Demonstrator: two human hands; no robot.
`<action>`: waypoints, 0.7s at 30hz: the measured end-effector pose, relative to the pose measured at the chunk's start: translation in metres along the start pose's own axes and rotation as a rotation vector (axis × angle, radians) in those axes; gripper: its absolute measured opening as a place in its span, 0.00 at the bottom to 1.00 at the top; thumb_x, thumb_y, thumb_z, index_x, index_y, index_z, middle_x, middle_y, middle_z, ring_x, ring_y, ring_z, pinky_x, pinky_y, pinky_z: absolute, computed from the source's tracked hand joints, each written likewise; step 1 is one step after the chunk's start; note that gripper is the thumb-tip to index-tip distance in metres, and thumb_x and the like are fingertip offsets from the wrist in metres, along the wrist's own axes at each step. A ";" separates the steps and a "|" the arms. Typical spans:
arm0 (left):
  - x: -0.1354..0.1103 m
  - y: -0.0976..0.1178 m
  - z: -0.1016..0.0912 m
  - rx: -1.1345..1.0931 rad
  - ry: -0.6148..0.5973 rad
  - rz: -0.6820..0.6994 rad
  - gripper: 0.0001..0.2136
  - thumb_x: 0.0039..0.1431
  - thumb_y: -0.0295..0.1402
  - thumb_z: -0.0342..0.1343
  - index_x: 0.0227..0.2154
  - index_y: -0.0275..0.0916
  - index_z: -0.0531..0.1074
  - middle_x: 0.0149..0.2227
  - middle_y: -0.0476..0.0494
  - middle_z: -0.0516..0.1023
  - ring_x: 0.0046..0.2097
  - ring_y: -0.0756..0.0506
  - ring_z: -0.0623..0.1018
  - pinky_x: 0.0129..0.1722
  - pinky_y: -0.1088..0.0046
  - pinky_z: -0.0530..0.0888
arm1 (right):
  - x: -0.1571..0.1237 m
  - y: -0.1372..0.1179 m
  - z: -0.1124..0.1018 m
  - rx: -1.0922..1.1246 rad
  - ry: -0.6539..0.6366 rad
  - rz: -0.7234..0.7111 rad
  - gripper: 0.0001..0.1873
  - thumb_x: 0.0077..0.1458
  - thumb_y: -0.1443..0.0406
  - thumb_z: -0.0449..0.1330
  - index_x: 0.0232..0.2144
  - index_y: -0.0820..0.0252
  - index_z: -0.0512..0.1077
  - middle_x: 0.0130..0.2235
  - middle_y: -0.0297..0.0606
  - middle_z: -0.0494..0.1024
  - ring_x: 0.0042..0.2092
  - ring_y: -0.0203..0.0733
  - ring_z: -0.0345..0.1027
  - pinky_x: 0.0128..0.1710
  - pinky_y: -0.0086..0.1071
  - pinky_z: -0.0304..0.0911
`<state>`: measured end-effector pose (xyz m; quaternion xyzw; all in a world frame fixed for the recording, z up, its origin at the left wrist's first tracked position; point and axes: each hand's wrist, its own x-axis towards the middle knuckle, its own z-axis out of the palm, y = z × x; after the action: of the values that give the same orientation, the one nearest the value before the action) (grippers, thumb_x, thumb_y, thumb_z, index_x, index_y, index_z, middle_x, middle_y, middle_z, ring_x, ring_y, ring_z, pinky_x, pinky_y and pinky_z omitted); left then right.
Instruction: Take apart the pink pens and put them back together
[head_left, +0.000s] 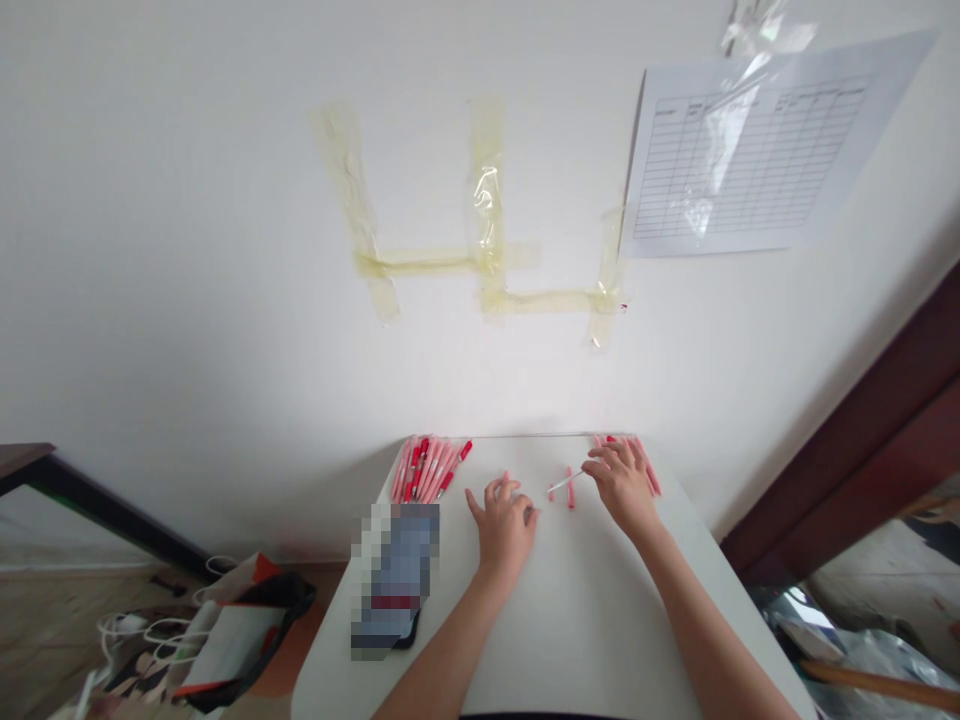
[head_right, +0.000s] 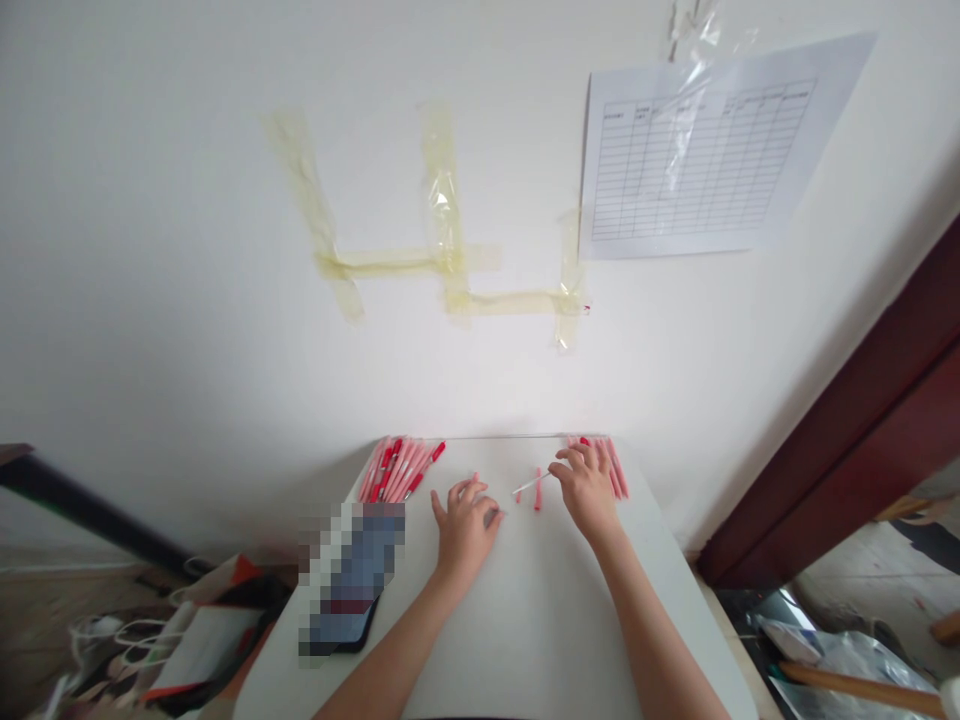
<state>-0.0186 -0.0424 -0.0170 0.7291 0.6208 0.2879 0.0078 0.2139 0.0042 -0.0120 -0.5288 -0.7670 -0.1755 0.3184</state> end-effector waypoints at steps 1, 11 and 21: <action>0.000 0.000 0.000 -0.001 -0.002 0.005 0.04 0.55 0.31 0.62 0.33 0.48 0.79 0.52 0.46 0.77 0.60 0.36 0.68 0.65 0.28 0.43 | -0.002 0.001 0.001 0.003 0.010 0.011 0.14 0.62 0.70 0.55 0.36 0.49 0.78 0.46 0.37 0.79 0.56 0.49 0.61 0.66 0.54 0.41; 0.002 -0.003 -0.001 -0.048 -0.010 -0.014 0.05 0.56 0.28 0.61 0.29 0.45 0.78 0.54 0.46 0.74 0.62 0.38 0.67 0.65 0.29 0.43 | -0.010 -0.005 0.001 0.023 0.042 0.026 0.10 0.64 0.66 0.56 0.38 0.50 0.77 0.42 0.34 0.80 0.55 0.49 0.64 0.67 0.58 0.36; 0.005 -0.009 -0.004 -0.076 0.092 -0.026 0.06 0.59 0.29 0.57 0.34 0.45 0.79 0.54 0.44 0.75 0.61 0.39 0.68 0.67 0.34 0.46 | -0.014 -0.020 0.009 0.041 0.016 -0.006 0.12 0.63 0.70 0.55 0.38 0.50 0.77 0.40 0.35 0.80 0.54 0.48 0.65 0.68 0.60 0.31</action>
<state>-0.0282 -0.0377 -0.0147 0.7063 0.6185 0.3442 0.0108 0.1964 -0.0075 -0.0267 -0.5186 -0.7694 -0.1646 0.3347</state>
